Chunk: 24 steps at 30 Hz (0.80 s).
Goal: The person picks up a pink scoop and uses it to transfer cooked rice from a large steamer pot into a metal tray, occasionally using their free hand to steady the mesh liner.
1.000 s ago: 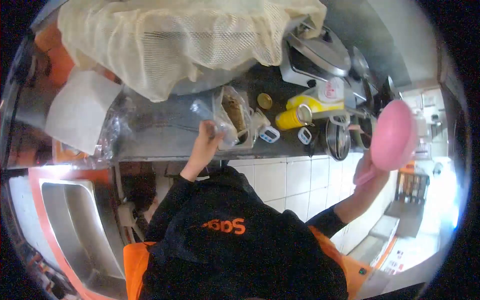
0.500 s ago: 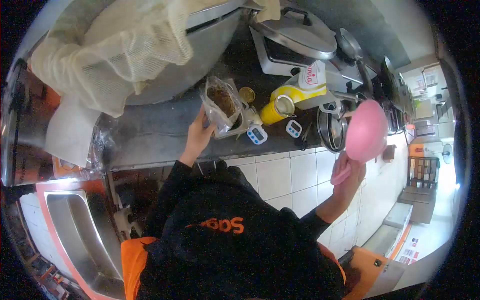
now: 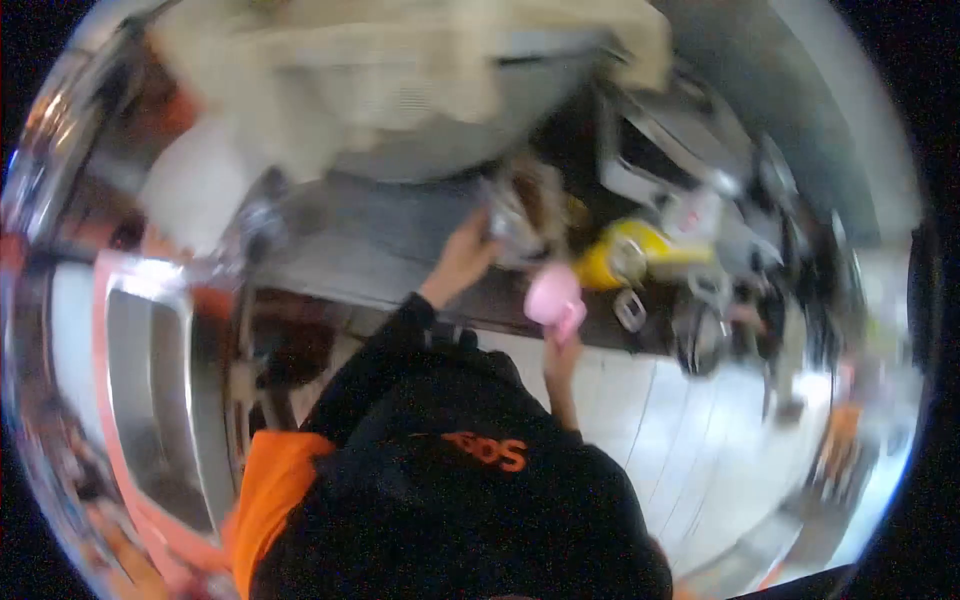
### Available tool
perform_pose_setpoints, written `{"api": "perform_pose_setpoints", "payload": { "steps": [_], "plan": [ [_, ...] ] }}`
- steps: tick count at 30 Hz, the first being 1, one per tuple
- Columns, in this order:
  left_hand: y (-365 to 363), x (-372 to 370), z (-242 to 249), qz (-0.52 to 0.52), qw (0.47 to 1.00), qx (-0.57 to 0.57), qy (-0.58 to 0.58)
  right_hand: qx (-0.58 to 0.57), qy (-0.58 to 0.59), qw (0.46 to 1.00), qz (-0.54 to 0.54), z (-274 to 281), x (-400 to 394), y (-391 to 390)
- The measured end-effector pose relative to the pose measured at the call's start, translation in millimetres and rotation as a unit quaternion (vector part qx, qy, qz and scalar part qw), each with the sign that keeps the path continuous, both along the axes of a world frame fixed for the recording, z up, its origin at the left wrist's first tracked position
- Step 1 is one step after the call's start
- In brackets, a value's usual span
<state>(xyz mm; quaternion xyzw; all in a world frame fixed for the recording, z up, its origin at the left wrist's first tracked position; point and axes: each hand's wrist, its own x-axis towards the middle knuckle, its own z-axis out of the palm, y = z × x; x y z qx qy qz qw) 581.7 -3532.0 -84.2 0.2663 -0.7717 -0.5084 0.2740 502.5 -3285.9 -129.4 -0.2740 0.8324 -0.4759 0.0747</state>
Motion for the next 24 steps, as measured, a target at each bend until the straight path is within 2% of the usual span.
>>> {"api": "perform_pose_setpoints", "payload": {
  "steps": [1, 2, 3, 4, 5, 6, 8, 9, 10, 11, 12, 13, 14, 15, 16, 18, 19, 20, 23, 24],
  "plan": [
    [5.9, 10.6, -2.9, 0.008, 0.997, 0.038, -0.064, -0.097, -0.024, 0.995, 0.003, 7.9, 2.8, -11.5],
    [8.3, 24.9, 1.0, -0.057, 0.992, 0.111, 0.018, -0.051, -0.012, 0.998, 0.016, 0.9, -0.5, -6.2],
    [15.4, 44.6, 10.8, -0.021, 0.999, -0.003, 0.024, -0.077, -0.035, 0.996, -0.005, 21.9, 9.1, -13.5],
    [21.8, 69.2, 18.9, -0.013, 1.000, -0.002, -0.001, -0.066, 0.011, 0.998, -0.013, 10.3, 3.5, -9.5],
    [28.3, 97.3, 33.9, -0.007, 1.000, 0.000, -0.028, -0.080, -0.002, 0.997, 0.016, 4.2, 2.3, -1.8],
    [31.9, 126.1, 52.6, -0.001, 0.999, 0.006, -0.054, -0.124, -0.055, 0.991, -0.007, 36.8, 20.0, -17.8],
    [42.5, 190.7, 87.6, 0.053, 0.982, 0.066, -0.171, -0.064, -0.093, 0.988, 0.104, 1.1, 3.7, -5.0],
    [50.0, 226.4, 84.4, 0.103, 0.980, 0.042, -0.167, -0.039, -0.096, 0.979, 0.176, -6.2, 4.0, -8.4],
    [59.7, 253.3, 135.1, 0.183, 0.963, 0.059, -0.191, -0.069, -0.182, 0.957, 0.216, -13.2, 9.6, -20.2],
    [70.4, 279.7, 162.7, 0.288, 0.940, 0.138, -0.122, -0.095, -0.268, 0.924, 0.255, -20.0, 21.4, -34.9],
    [79.7, 309.1, 194.9, 0.399, 0.904, 0.080, -0.127, -0.099, -0.281, 0.910, 0.289, -19.9, 42.4, -50.0],
    [90.7, 343.7, 205.9, 0.506, 0.850, 0.023, -0.147, -0.102, -0.295, 0.893, 0.324, -19.6, 63.4, -65.4],
    [103.1, 411.1, 184.4, 0.577, 0.758, -0.160, -0.256, -0.088, -0.233, 0.900, 0.356, -7.4, 87.2, -86.0],
    [116.8, 452.6, 190.3, 0.644, 0.700, -0.167, -0.257, -0.077, -0.169, 0.904, 0.386, 5.6, 109.1, -106.8],
    [130.6, 489.7, 196.7, 0.704, 0.639, -0.175, -0.256, -0.067, -0.178, 0.895, 0.403, 16.9, 126.9, -126.6],
    [174.3, 592.0, 157.4, 0.756, 0.468, -0.146, -0.433, -0.053, -0.174, 0.877, 0.445, 42.1, 164.0, -175.2],
    [192.0, 658.7, 107.8, 0.770, 0.454, -0.108, -0.436, -0.048, -0.161, 0.867, 0.470, 51.1, 181.4, -206.1],
    [206.4, 704.3, 67.5, 0.781, 0.439, -0.068, -0.438, -0.114, -0.120, 0.872, 0.460, 53.9, 204.8, -237.4],
    [211.9, 731.7, 50.6, 0.785, 0.535, 0.032, -0.312, -0.214, -0.078, 0.866, 0.445, 53.0, 267.1, -315.2],
    [208.1, 733.2, 53.4, 0.778, 0.566, 0.072, -0.262, -0.172, -0.077, 0.876, 0.443, 56.0, 277.6, -330.8]
  ]
}}
